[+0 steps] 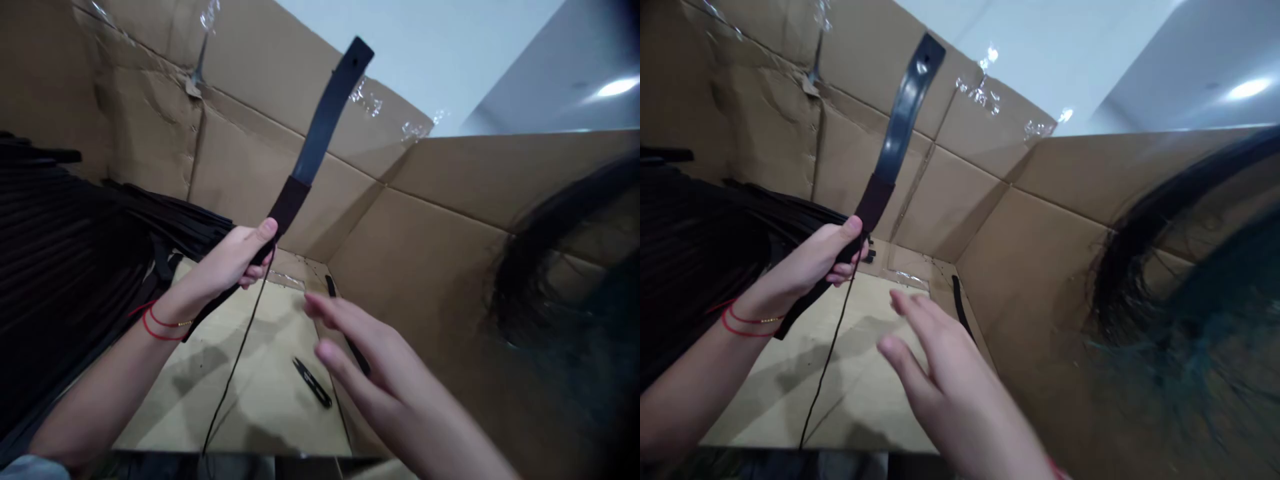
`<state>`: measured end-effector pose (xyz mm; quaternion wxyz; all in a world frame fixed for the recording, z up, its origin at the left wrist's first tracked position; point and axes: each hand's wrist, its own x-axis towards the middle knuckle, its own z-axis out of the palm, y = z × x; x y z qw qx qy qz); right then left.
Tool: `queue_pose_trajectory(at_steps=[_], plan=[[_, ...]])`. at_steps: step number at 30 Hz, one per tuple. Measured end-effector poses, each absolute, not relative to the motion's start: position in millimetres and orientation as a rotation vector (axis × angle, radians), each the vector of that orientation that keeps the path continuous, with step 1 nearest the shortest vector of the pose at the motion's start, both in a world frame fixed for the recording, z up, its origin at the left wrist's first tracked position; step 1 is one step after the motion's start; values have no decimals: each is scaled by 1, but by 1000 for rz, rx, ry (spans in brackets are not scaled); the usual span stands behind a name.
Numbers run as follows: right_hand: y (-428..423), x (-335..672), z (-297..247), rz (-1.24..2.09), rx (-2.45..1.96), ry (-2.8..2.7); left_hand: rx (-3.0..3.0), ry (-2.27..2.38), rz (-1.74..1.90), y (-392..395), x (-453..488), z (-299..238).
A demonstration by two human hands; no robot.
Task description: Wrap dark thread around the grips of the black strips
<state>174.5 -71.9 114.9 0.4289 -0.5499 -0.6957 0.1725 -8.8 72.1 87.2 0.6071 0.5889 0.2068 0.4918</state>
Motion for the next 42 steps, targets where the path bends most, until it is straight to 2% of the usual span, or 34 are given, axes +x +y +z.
queue_pose_trajectory(at_steps=[2, 5, 10, 14, 18, 21, 25, 27, 30, 32, 34, 36, 40, 42], plan=[[-29, 152, 104, 462, -1329, -1709, 1403, 526, 1141, 73, -7, 85], [20, 126, 81, 787, -1066, -1579, 1549, 679, 1230, 77, -1, 81], [58, 127, 66, 979, -871, -1361, 1687, 894, 1338, 83, 10, 76], [66, 141, 70, 1134, -686, -1248, 1438, 698, 1073, 80, 11, 73], [66, 151, 78, 1324, -517, -1409, 1360, 545, 739, 79, 4, 70], [66, 155, 81, 1290, -511, -1432, 1493, 515, 633, 81, 4, 69], [73, 158, 78, 1116, -554, -1165, 1817, 862, 1136, 76, 15, 72], [75, 161, 78, 1122, -545, -1132, 1843, 945, 1263, 72, 21, 74], [72, 165, 80, 1170, -547, -1243, 1650, 693, 1016, 70, 24, 74], [69, 164, 80, 1053, -578, -1270, 1568, 568, 895, 72, 23, 74], [68, 162, 79, 923, -599, -1229, 1590, 653, 1053, 75, 23, 75], [68, 160, 77, 980, -585, -1240, 1551, 778, 1193, 74, 23, 75], [71, 161, 77, 1166, -532, -1360, 1391, 682, 835, 66, 27, 72], [70, 161, 77, 1032, -571, -1286, 1489, 728, 965, 62, 30, 69]])
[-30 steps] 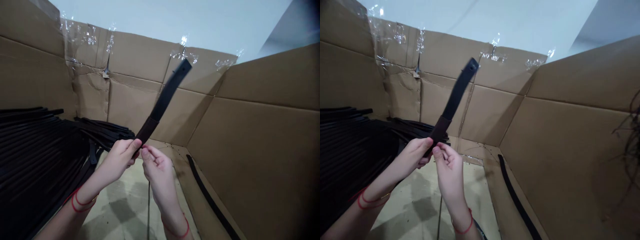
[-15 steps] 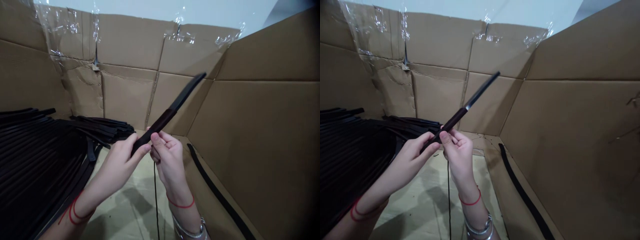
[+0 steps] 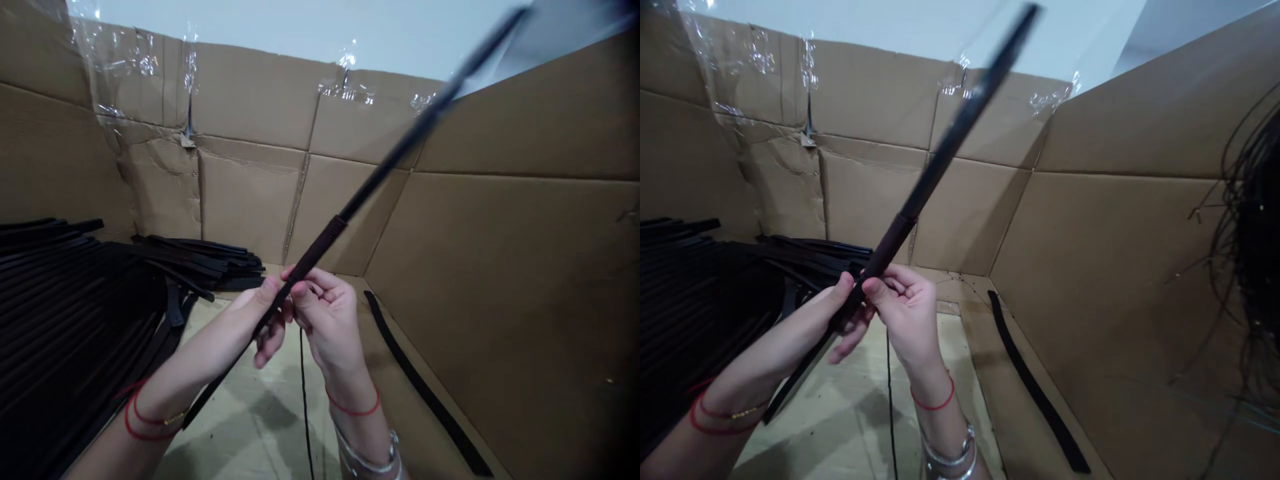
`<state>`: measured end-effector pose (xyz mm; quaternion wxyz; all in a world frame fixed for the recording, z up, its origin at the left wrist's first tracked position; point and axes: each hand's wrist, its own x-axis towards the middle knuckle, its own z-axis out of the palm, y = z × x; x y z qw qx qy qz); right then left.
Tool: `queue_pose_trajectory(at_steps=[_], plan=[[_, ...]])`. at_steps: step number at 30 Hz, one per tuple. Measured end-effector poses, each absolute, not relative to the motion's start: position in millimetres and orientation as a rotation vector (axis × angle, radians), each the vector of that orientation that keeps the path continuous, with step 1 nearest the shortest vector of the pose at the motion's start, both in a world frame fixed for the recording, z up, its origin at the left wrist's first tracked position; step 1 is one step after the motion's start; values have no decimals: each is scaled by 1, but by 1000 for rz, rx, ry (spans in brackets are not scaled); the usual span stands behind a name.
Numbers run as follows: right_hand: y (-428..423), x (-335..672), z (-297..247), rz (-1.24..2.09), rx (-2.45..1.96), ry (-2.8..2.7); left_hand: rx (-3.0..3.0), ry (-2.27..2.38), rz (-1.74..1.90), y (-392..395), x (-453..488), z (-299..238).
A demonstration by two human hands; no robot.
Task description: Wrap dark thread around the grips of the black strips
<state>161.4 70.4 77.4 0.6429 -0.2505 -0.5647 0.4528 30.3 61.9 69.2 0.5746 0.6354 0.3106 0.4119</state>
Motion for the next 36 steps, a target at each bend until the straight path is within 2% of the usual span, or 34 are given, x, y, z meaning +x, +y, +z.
queue_pose_trajectory(at_steps=[3, 7, 11, 14, 16, 20, 24, 25, 27, 29, 31, 33, 36], plan=[[67, 161, 79, 934, -616, -1205, 1658, 852, 1266, 60, 32, 66], [59, 161, 81, 1047, -609, -1381, 1601, 601, 852, 66, 22, 70], [57, 158, 82, 901, -622, -1263, 1615, 857, 1178, 70, 22, 71], [60, 160, 82, 1137, -548, -1326, 1507, 704, 904, 66, 28, 69], [62, 163, 81, 1152, -519, -1300, 1526, 581, 807, 63, 32, 68], [63, 165, 82, 969, -545, -1163, 1675, 827, 1283, 62, 31, 69], [60, 162, 82, 986, -557, -1277, 1451, 572, 884, 69, 24, 70], [59, 161, 81, 900, -571, -1270, 1431, 550, 866, 71, 24, 70], [60, 159, 79, 760, -584, -1224, 1462, 671, 1070, 73, 25, 70], [62, 159, 78, 868, -562, -1242, 1480, 801, 1191, 72, 28, 70], [65, 161, 78, 1073, -512, -1302, 1456, 758, 989, 68, 30, 70], [67, 163, 79, 1092, -490, -1286, 1476, 665, 843, 64, 32, 70], [66, 164, 81, 900, -519, -1181, 1646, 808, 1160, 60, 31, 70]])
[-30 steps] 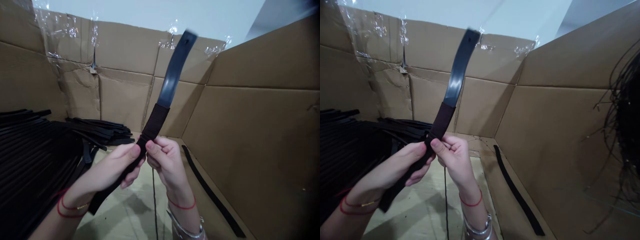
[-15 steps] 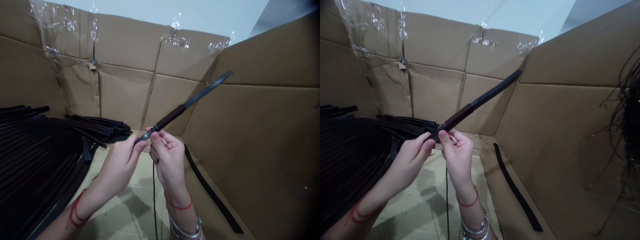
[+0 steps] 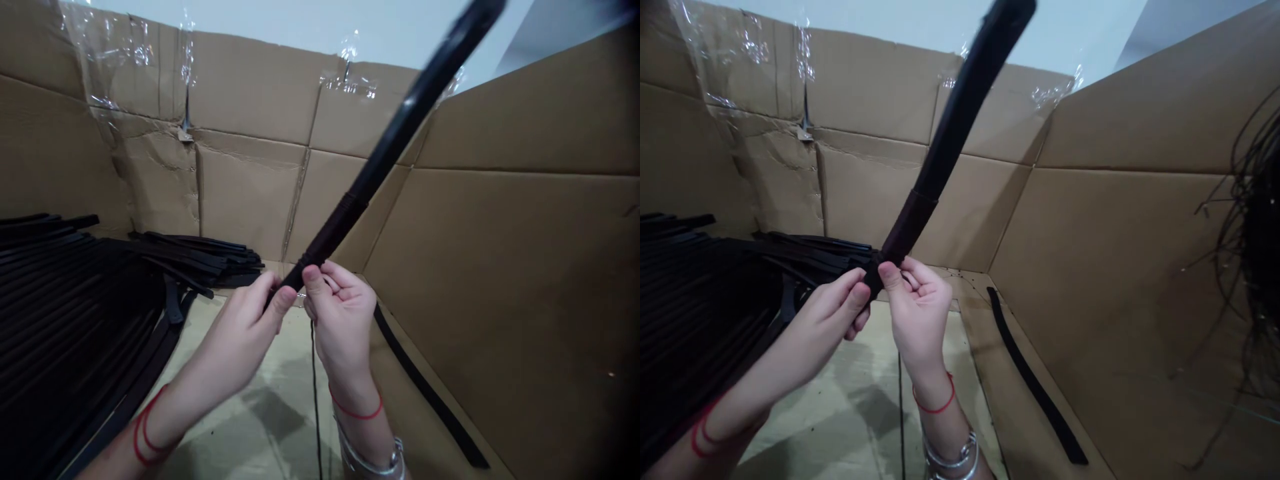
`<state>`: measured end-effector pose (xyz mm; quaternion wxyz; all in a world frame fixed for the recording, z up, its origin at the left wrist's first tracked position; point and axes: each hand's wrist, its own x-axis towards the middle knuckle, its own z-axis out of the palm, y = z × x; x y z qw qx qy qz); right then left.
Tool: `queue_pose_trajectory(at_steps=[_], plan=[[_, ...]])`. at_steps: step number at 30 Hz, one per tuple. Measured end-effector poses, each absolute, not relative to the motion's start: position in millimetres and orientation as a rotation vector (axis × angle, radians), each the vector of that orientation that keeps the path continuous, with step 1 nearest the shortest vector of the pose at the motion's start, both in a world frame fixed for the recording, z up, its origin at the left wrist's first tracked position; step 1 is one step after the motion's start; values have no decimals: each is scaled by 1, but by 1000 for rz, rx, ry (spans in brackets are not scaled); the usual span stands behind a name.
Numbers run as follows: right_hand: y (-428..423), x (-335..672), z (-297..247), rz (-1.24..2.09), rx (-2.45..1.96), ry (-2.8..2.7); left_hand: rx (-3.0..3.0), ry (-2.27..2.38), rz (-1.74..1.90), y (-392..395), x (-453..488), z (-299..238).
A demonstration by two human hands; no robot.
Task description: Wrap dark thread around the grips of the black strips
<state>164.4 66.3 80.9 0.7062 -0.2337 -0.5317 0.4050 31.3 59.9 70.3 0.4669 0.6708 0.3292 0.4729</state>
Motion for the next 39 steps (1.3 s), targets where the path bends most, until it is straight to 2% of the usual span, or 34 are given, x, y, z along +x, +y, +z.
queue_pose_trajectory(at_steps=[1, 5, 7, 9, 11, 13, 17, 21, 24, 26, 28, 30, 33, 37, 39], plan=[[65, 164, 81, 892, -536, -1188, 1675, 839, 1195, 60, 30, 71], [60, 162, 80, 924, -570, -1293, 1644, 676, 851, 65, 22, 75], [59, 159, 79, 800, -572, -1251, 1673, 797, 1046, 68, 20, 76], [59, 157, 78, 839, -545, -1246, 1640, 899, 1197, 67, 23, 73], [60, 158, 79, 1037, -506, -1299, 1552, 782, 1008, 65, 29, 69], [61, 160, 80, 1092, -505, -1293, 1509, 609, 838, 61, 35, 66], [63, 167, 82, 908, -544, -1171, 1624, 765, 1208, 58, 39, 66], [63, 168, 82, 982, -544, -1264, 1529, 537, 819, 61, 26, 74], [65, 163, 79, 843, -560, -1209, 1606, 722, 1077, 65, 22, 76], [67, 160, 77, 974, -539, -1229, 1581, 813, 1185, 67, 24, 75], [68, 159, 77, 1120, -516, -1272, 1497, 742, 1047, 68, 28, 72], [66, 159, 78, 1056, -539, -1237, 1498, 665, 972, 66, 31, 69], [62, 160, 81, 941, -576, -1184, 1576, 734, 1131, 59, 31, 68], [56, 160, 83, 1037, -569, -1360, 1504, 639, 834, 55, 26, 70], [54, 159, 83, 901, -580, -1304, 1613, 703, 941, 57, 25, 71]])
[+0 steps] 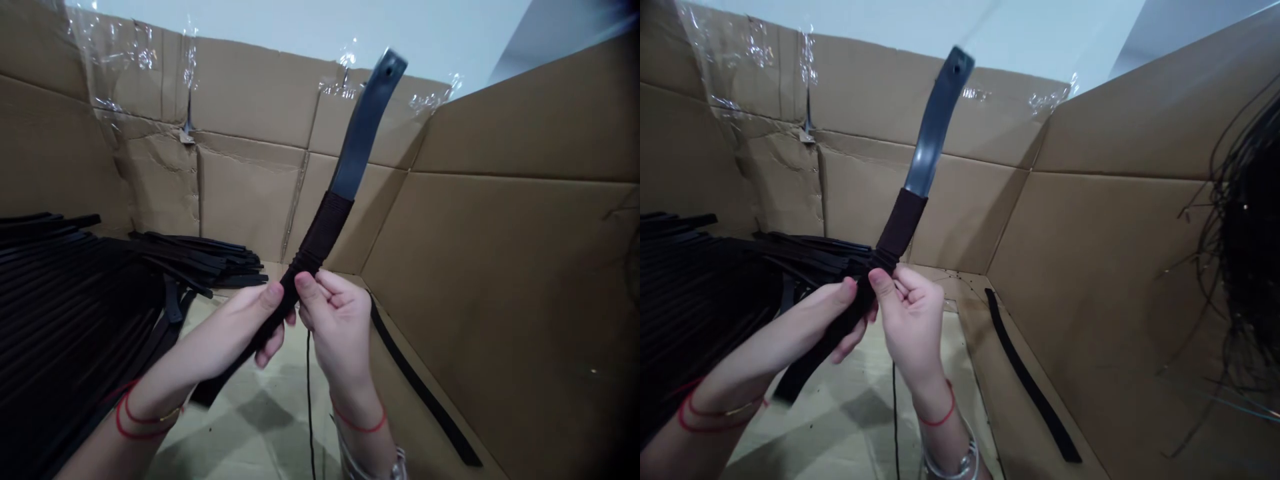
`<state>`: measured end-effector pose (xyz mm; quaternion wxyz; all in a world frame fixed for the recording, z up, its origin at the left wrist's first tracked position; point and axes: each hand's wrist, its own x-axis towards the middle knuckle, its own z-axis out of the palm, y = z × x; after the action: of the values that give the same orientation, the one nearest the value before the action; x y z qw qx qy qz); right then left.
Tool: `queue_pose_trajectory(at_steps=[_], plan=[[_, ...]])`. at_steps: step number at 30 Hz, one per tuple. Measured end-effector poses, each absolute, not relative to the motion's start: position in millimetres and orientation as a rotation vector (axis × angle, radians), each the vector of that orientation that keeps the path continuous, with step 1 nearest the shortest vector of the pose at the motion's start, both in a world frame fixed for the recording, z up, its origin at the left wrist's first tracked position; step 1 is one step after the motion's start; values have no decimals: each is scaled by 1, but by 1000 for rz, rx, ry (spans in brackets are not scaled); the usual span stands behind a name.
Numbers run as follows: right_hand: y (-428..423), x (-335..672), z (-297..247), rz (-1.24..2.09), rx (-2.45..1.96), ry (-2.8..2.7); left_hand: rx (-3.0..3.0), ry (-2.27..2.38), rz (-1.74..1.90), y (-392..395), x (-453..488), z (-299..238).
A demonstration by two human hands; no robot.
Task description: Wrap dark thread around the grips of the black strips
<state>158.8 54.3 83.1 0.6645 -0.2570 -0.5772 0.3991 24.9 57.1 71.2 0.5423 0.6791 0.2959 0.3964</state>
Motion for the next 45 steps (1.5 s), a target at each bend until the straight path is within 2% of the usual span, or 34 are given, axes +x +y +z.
queue_pose_trajectory(at_steps=[2, 3, 6, 8, 11, 15, 17, 19, 22, 27, 31, 33, 35, 38, 39, 43, 45], plan=[[54, 158, 83, 879, -565, -1263, 1721, 839, 1221, 60, 26, 72], [54, 159, 83, 953, -553, -1291, 1722, 854, 1246, 60, 27, 72], [55, 162, 82, 1136, -547, -1368, 1581, 644, 887, 58, 28, 71], [58, 161, 80, 1034, -581, -1275, 1590, 614, 888, 57, 30, 70], [62, 160, 79, 929, -585, -1156, 1729, 826, 1255, 57, 32, 70], [65, 162, 80, 971, -567, -1252, 1716, 730, 991, 59, 29, 73], [64, 163, 80, 785, -601, -1207, 1763, 865, 1150, 60, 27, 74], [63, 164, 80, 758, -618, -1208, 1740, 960, 1296, 62, 26, 75], [61, 164, 80, 979, -613, -1311, 1542, 708, 1010, 63, 28, 74], [57, 161, 81, 825, -664, -1161, 1547, 595, 1013, 60, 29, 72], [53, 160, 82, 912, -637, -1299, 1586, 468, 708, 60, 26, 72], [52, 160, 82, 811, -631, -1251, 1709, 646, 990, 60, 28, 71], [53, 162, 83, 891, -607, -1267, 1747, 805, 1250, 57, 31, 70], [54, 164, 83, 1118, -584, -1328, 1708, 679, 1038, 54, 33, 70], [54, 164, 83, 1109, -595, -1298, 1720, 662, 1001, 53, 33, 70], [56, 159, 80, 940, -615, -1135, 1817, 822, 1242, 54, 30, 71], [57, 157, 80, 989, -626, -1213, 1754, 682, 1080, 55, 29, 71]])
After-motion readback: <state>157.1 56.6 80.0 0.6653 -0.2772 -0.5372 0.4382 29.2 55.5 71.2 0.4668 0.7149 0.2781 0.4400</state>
